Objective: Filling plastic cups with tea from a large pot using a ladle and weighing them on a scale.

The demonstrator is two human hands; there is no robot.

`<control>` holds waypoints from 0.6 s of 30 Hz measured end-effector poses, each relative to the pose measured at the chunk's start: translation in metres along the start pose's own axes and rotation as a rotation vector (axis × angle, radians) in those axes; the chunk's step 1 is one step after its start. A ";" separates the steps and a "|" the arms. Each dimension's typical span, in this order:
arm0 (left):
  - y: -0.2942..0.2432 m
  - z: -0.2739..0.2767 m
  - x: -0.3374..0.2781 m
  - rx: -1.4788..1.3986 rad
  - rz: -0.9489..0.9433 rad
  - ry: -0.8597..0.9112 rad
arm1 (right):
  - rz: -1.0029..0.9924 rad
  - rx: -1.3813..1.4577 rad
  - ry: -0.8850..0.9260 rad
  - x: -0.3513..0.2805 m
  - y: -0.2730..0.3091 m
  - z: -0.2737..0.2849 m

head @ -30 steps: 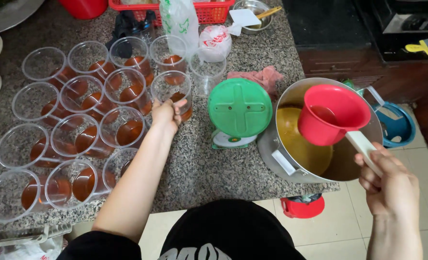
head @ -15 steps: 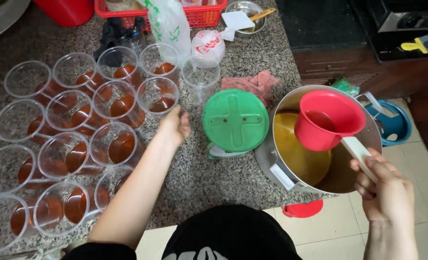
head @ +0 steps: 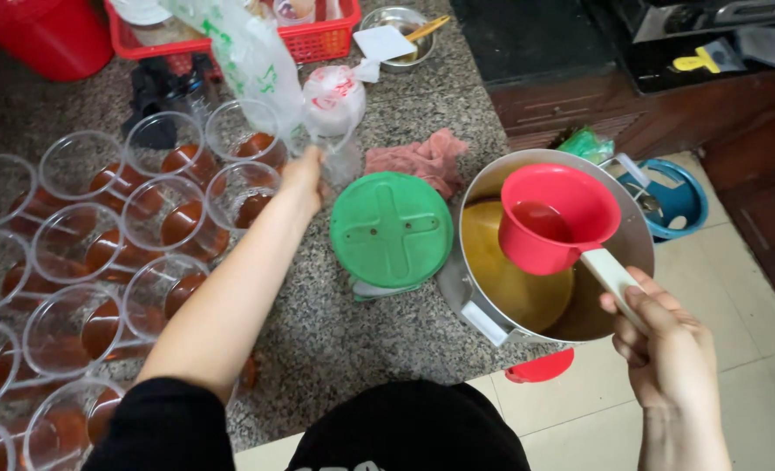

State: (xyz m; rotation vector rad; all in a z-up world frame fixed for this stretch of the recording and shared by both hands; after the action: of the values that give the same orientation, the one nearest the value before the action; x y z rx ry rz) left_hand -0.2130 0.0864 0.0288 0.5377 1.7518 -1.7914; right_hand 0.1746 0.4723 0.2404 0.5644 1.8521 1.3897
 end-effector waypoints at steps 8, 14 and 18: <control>-0.134 0.023 -0.192 0.225 -0.905 -0.035 | 0.101 0.029 0.005 -0.019 0.029 -0.003; -0.114 0.001 -0.278 0.265 -0.817 0.255 | 0.248 0.005 0.008 -0.046 0.076 -0.016; -0.080 -0.020 -0.286 0.273 -0.822 0.397 | 0.393 -0.055 0.054 -0.062 0.109 -0.028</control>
State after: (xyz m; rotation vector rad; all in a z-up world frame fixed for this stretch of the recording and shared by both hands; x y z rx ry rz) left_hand -0.0510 0.1381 0.2728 0.2991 2.2092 -2.6571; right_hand 0.1832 0.4447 0.3659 0.9062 1.8029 1.7171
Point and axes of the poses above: each hand's wrist, its own x-axis towards the middle knuckle, its own z-axis out of the back of the hand, y = z × x, the point moved 10 cm from there along x, towards the middle knuckle, and after that the axes turned 11 degrees about x, right-handed, at the moved point
